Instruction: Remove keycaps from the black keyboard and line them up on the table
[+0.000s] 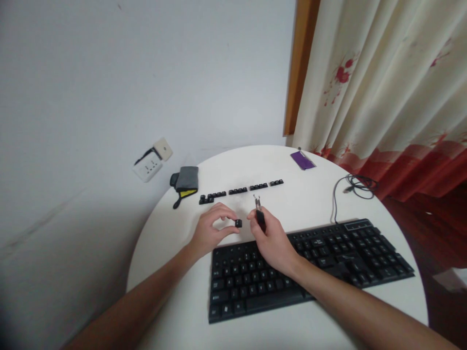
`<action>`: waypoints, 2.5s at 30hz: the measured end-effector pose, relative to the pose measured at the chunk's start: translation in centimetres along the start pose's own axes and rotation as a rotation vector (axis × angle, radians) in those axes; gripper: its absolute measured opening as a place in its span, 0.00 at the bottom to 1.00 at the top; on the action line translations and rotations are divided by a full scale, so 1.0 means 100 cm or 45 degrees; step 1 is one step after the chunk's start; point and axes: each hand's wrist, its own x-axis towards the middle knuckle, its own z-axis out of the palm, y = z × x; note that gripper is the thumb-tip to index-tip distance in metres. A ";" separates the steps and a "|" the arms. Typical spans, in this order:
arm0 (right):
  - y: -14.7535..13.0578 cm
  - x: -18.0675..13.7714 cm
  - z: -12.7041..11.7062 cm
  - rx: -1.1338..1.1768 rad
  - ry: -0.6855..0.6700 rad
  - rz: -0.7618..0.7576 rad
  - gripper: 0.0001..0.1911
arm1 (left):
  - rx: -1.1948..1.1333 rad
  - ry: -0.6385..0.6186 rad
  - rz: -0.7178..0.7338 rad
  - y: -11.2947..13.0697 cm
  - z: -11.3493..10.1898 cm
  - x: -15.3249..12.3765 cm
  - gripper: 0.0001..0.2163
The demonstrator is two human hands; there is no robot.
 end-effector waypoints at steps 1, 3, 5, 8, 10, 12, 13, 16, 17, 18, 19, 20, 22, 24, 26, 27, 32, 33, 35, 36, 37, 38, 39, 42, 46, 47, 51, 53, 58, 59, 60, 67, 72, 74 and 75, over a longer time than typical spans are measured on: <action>0.000 -0.001 0.000 -0.034 -0.027 0.009 0.09 | -0.012 -0.002 0.010 0.000 0.000 0.000 0.12; 0.000 -0.002 0.001 -0.083 -0.090 0.020 0.10 | -0.036 -0.008 0.025 -0.002 0.000 -0.001 0.12; 0.000 -0.002 0.001 -0.114 -0.137 0.009 0.09 | -0.059 -0.019 0.049 -0.004 0.000 -0.001 0.12; 0.000 -0.004 0.001 -0.159 -0.149 -0.012 0.07 | -0.091 -0.044 0.099 -0.006 0.001 -0.001 0.12; 0.000 -0.004 0.001 -0.201 -0.145 -0.019 0.07 | -0.108 -0.063 0.125 -0.007 0.000 -0.001 0.13; -0.003 -0.003 0.000 -0.253 -0.130 -0.028 0.07 | -0.128 -0.082 0.141 -0.007 -0.001 -0.001 0.15; -0.004 -0.002 -0.002 -0.284 -0.110 -0.031 0.07 | -0.144 -0.089 0.135 -0.007 -0.002 -0.001 0.16; -0.008 0.008 -0.006 -0.394 -0.031 -0.017 0.08 | -0.188 -0.043 0.051 -0.010 -0.007 -0.003 0.22; -0.008 0.013 -0.007 -0.439 -0.014 -0.010 0.09 | -0.191 0.016 0.008 -0.012 -0.010 -0.004 0.24; -0.007 0.020 -0.007 -0.483 -0.007 -0.006 0.09 | -0.186 0.103 -0.035 -0.016 -0.012 -0.004 0.25; -0.006 0.027 -0.006 -0.526 -0.002 -0.003 0.09 | -0.173 0.208 -0.076 -0.019 -0.016 -0.004 0.25; -0.003 0.035 -0.004 -0.569 -0.013 -0.002 0.09 | -0.152 0.324 -0.120 -0.024 -0.019 -0.004 0.25; 0.005 0.053 0.004 -0.637 -0.040 0.012 0.09 | -0.109 0.555 -0.234 -0.034 -0.027 -0.003 0.27; 0.015 0.070 0.016 -0.720 -0.119 0.023 0.08 | -0.078 0.757 -0.331 -0.045 -0.035 -0.001 0.28; 0.023 0.086 0.031 -0.793 -0.175 0.061 0.07 | -0.082 0.904 -0.404 -0.056 -0.042 -0.001 0.29; 0.026 0.092 0.038 -0.828 -0.209 0.083 0.08 | -0.103 0.941 -0.437 -0.061 -0.045 -0.001 0.28; 0.030 0.112 0.064 -0.975 -0.228 0.145 0.09 | -0.151 0.978 -0.510 -0.079 -0.049 -0.004 0.29; 0.030 0.113 0.067 -0.996 -0.226 0.150 0.09 | -0.148 0.981 -0.516 -0.080 -0.049 -0.004 0.29; 0.030 0.114 0.071 -1.027 -0.220 0.152 0.10 | -0.147 0.989 -0.525 -0.082 -0.049 -0.005 0.29; 0.030 0.114 0.072 -1.042 -0.207 0.152 0.10 | -0.150 0.992 -0.526 -0.082 -0.049 -0.005 0.29; 0.030 0.113 0.072 -1.054 -0.189 0.152 0.10 | -0.153 0.993 -0.527 -0.082 -0.049 -0.005 0.29; 0.030 0.112 0.072 -1.066 -0.172 0.154 0.11 | -0.152 0.992 -0.528 -0.082 -0.049 -0.004 0.29; 0.030 0.111 0.072 -1.074 -0.161 0.160 0.10 | -0.146 0.991 -0.530 -0.081 -0.049 -0.004 0.29; 0.032 0.110 0.072 -1.086 -0.156 0.200 0.07 | -0.118 0.990 -0.530 -0.079 -0.049 -0.003 0.30; 0.034 0.115 0.078 -1.110 -0.136 0.242 0.08 | -0.110 0.993 -0.525 -0.078 -0.049 -0.003 0.30; 0.035 0.117 0.080 -1.116 -0.128 0.249 0.09 | -0.107 0.993 -0.525 -0.078 -0.049 -0.003 0.29; 0.037 0.125 0.088 -1.119 -0.105 0.292 0.12 | -0.084 0.983 -0.525 -0.079 -0.049 -0.003 0.29; 0.037 0.127 0.091 -1.120 -0.107 0.302 0.13 | -0.066 0.983 -0.533 -0.079 -0.050 -0.003 0.29; 0.037 0.128 0.095 -1.112 -0.126 0.271 0.13 | -0.065 0.972 -0.538 -0.079 -0.050 -0.004 0.29; 0.036 0.128 0.095 -1.109 -0.127 0.268 0.13 | -0.071 0.968 -0.535 -0.079 -0.050 -0.004 0.29; 0.036 0.129 0.096 -1.108 -0.126 0.267 0.12 | -0.076 0.967 -0.530 -0.079 -0.050 -0.004 0.29; 0.036 0.130 0.097 -1.133 -0.131 0.270 0.12 | -0.084 0.964 -0.524 -0.080 -0.050 -0.003 0.28; 0.036 0.129 0.098 -1.152 -0.129 0.264 0.13 | -0.074 0.962 -0.542 -0.080 -0.050 -0.003 0.28; 0.037 0.129 0.098 -1.152 -0.133 0.258 0.13 | -0.078 0.968 -0.546 -0.081 -0.050 -0.003 0.28; 0.037 0.129 0.098 -1.153 -0.132 0.257 0.13 | -0.081 0.969 -0.546 -0.081 -0.050 -0.003 0.28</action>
